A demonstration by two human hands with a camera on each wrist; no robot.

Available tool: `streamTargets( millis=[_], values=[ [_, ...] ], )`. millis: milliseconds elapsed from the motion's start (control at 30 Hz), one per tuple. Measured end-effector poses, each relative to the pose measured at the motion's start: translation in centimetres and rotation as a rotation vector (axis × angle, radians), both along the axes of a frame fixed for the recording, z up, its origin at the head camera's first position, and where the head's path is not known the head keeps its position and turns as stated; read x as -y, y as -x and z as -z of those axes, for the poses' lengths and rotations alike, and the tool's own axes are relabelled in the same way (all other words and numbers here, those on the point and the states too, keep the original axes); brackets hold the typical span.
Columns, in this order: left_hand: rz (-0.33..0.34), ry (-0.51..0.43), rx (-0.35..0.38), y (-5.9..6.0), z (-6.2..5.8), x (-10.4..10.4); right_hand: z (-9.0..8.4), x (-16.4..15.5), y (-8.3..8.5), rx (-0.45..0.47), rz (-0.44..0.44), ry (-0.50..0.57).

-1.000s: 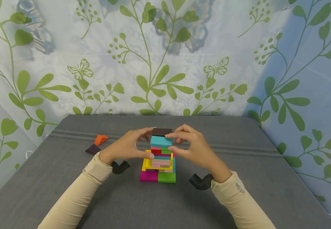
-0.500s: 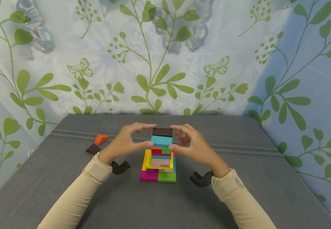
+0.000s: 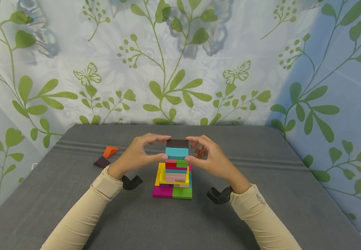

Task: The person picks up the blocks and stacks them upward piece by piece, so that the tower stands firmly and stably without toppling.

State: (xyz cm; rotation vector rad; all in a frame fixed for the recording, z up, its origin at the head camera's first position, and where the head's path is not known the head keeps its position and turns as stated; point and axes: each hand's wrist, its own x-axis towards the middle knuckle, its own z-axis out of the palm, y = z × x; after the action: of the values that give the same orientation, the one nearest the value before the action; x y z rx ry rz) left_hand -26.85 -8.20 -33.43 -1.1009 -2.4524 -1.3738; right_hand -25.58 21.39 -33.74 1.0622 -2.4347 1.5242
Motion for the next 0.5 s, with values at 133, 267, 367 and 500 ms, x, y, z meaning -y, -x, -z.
streamTargets(
  millis=[133, 267, 367, 500],
  values=[
    [-0.001, 0.006, -0.015, 0.1, 0.0, -0.1, 0.0, -0.1, 0.1, -0.005, 0.003, -0.002],
    [0.009, 0.010, -0.017, 0.2, -0.1, 0.2, 0.1, -0.2, 0.2, -0.014, 0.008, -0.011],
    [0.018, 0.007, -0.004, 0.3, -0.2, 0.9, 0.4, -0.4, 0.4, -0.009, -0.002, -0.016],
    [-0.011, 0.014, 0.029, 0.2, -0.5, 2.9, 0.9, -0.4, 0.7, 0.013, -0.034, -0.013]
  ],
)
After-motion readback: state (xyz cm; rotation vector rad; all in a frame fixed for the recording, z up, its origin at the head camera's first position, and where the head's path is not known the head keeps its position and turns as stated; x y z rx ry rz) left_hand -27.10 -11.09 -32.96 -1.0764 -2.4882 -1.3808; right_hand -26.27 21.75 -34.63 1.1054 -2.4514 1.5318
